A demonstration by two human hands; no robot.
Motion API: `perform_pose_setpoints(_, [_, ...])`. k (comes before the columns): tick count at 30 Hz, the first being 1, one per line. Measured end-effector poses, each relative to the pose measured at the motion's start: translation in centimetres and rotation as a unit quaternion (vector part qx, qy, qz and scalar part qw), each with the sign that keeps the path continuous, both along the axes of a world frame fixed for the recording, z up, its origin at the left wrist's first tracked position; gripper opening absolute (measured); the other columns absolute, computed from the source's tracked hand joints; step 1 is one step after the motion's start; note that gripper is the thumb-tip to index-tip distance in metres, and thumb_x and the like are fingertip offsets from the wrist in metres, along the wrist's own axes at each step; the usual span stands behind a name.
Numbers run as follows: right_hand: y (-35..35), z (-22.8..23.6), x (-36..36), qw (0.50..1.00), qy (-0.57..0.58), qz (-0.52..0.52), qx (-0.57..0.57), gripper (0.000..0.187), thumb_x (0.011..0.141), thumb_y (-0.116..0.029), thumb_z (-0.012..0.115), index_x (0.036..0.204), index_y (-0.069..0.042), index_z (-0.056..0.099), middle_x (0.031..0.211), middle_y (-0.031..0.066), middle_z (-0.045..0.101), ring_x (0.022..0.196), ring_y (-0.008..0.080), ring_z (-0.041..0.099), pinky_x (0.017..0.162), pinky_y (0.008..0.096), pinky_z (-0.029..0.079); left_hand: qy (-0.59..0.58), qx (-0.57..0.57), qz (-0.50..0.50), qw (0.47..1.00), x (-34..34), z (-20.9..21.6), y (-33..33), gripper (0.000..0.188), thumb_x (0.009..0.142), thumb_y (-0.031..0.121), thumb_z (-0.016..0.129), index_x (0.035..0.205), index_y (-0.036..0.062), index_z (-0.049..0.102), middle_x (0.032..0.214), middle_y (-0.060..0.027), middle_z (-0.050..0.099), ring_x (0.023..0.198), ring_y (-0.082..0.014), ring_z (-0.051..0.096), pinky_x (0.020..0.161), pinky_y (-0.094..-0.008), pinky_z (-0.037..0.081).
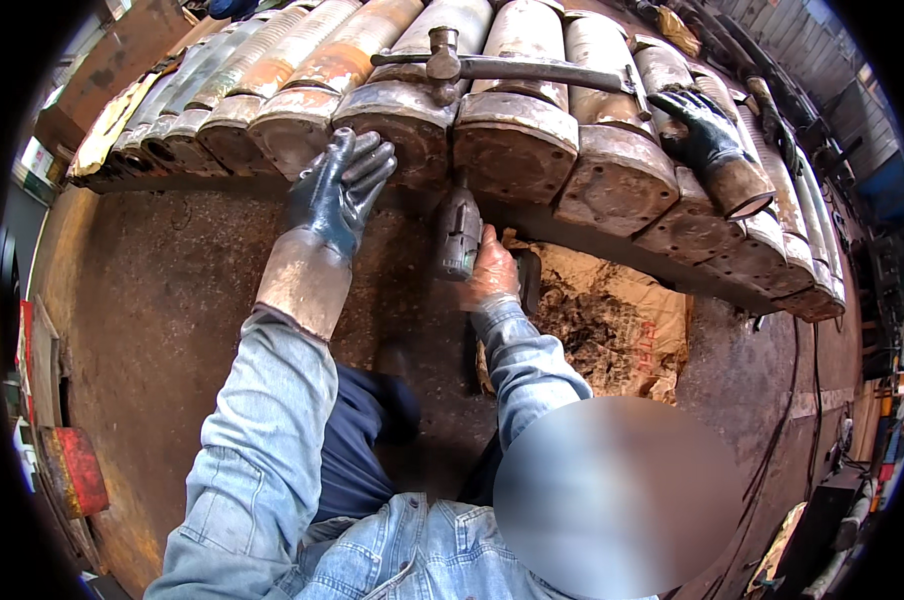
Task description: The person uses a handheld power drill to create holes in a row of cylindrical metal components. They then switch to a hammer to tap the drilled areas, likely to remove burrs or debris. The person repeats this process on multiple sections of the metal assembly.
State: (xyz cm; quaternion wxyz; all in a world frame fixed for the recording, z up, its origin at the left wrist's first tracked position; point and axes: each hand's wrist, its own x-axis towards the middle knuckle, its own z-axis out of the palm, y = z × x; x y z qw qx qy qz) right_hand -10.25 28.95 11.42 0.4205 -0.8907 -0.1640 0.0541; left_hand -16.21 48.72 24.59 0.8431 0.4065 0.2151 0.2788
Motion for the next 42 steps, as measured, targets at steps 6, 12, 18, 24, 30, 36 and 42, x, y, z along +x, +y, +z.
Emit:
perform_pose_setpoints(6, [-2.4, 2.2, 0.1, 0.997, -0.014, 0.049, -0.052, 0.047, 0.086, -0.026, 0.075, 0.124, -0.004, 0.059, 0.104, 0.0195, 0.072, 0.102, 0.0397, 0.069, 0.085, 0.0456, 0.053, 0.165, 0.043, -0.067, 0.983, 2.0, -2.4, -0.3, 0.061, 0.092, 0.043, 0.077, 0.129, -0.0023, 0.059, 0.126, -0.0196, 0.068, 0.112, -0.0308, 0.07, 0.102, -0.0462, 0.056])
perform_pose_setpoints(12, [-4.6, -1.3, 1.7, 0.993, 0.006, 0.112, 0.042, 0.06, 0.087, -0.025, 0.075, 0.14, -0.005, 0.053, 0.117, 0.0186, 0.071, 0.112, 0.0332, 0.068, 0.095, 0.0413, 0.053, 0.271, 0.052, -0.147, 0.95, 3.6, -4.4, -1.8, 0.068, 0.088, 0.047, 0.08, 0.137, 0.0031, 0.061, 0.126, -0.0127, 0.07, 0.109, -0.0294, 0.07, 0.09, -0.0395, 0.058])
perform_pose_setpoints(18, [-6.6, 2.9, 0.4, 0.984, 0.053, 0.171, -0.023, 0.059, 0.094, -0.019, 0.068, 0.148, -0.008, 0.049, 0.136, 0.0153, 0.063, 0.13, 0.0301, 0.058, 0.109, 0.0378, 0.046, 0.278, -0.034, -0.254, 0.926, 5.7, -6.6, -4.6, 0.065, 0.084, 0.065, 0.075, 0.122, 0.0131, 0.066, 0.12, -0.0085, 0.072, 0.105, -0.0237, 0.065, 0.096, -0.0422, 0.045])
perform_pose_setpoints(24, [-7.1, 5.2, 0.4, 0.978, 0.027, 0.207, 0.011, 0.061, 0.094, -0.019, 0.069, 0.15, -0.009, 0.047, 0.139, 0.0149, 0.059, 0.132, 0.0301, 0.055, 0.112, 0.038, 0.044, 0.164, -0.196, -0.373, 0.892, 7.4, -5.9, -7.0, 0.055, 0.099, 0.048, 0.062, 0.122, -0.0021, 0.066, 0.118, -0.0221, 0.072, 0.114, -0.0367, 0.068, 0.101, -0.0574, 0.053])
perform_pose_setpoints(30, [-11.2, 8.5, -0.6, 0.976, 0.004, 0.216, 0.038, 0.063, 0.093, -0.019, 0.069, 0.151, -0.01, 0.045, 0.143, 0.0144, 0.056, 0.135, 0.0301, 0.052, 0.114, 0.0382, 0.041, 0.055, -0.287, -0.435, 0.852, 7.0, -4.4, -10.1, 0.047, 0.103, 0.036, 0.057, 0.122, -0.0063, 0.066, 0.118, -0.0255, 0.071, 0.114, -0.0395, 0.068, 0.102, -0.0586, 0.053])
perform_pose_setpoints(36, [-15.4, 11.4, -2.5, 0.978, 0.005, 0.206, 0.039, 0.065, 0.093, -0.02, 0.07, 0.152, -0.01, 0.044, 0.146, 0.0139, 0.053, 0.138, 0.0301, 0.049, 0.116, 0.0383, 0.039, 0.106, -0.17, -0.328, 0.923, 8.1, -2.8, -13.5, 0.036, 0.106, 0.025, 0.052, 0.115, -0.0071, 0.065, 0.106, -0.0268, 0.072, 0.096, -0.0404, 0.073, 0.088, -0.0558, 0.061])
perform_pose_setpoints(42, [-18.6, 12.5, -3.3, 0.982, -0.01, 0.184, 0.046, 0.067, 0.093, -0.02, 0.07, 0.153, -0.011, 0.042, 0.15, 0.0135, 0.05, 0.141, 0.0301, 0.046, 0.119, 0.0385, 0.037, 0.092, -0.315, -0.414, 0.849, 7.5, -0.7, -17.5, 0.03, 0.106, 0.023, 0.051, 0.108, -0.0046, 0.063, 0.105, -0.0239, 0.072, 0.096, -0.0415, 0.071, 0.09, -0.055, 0.059])
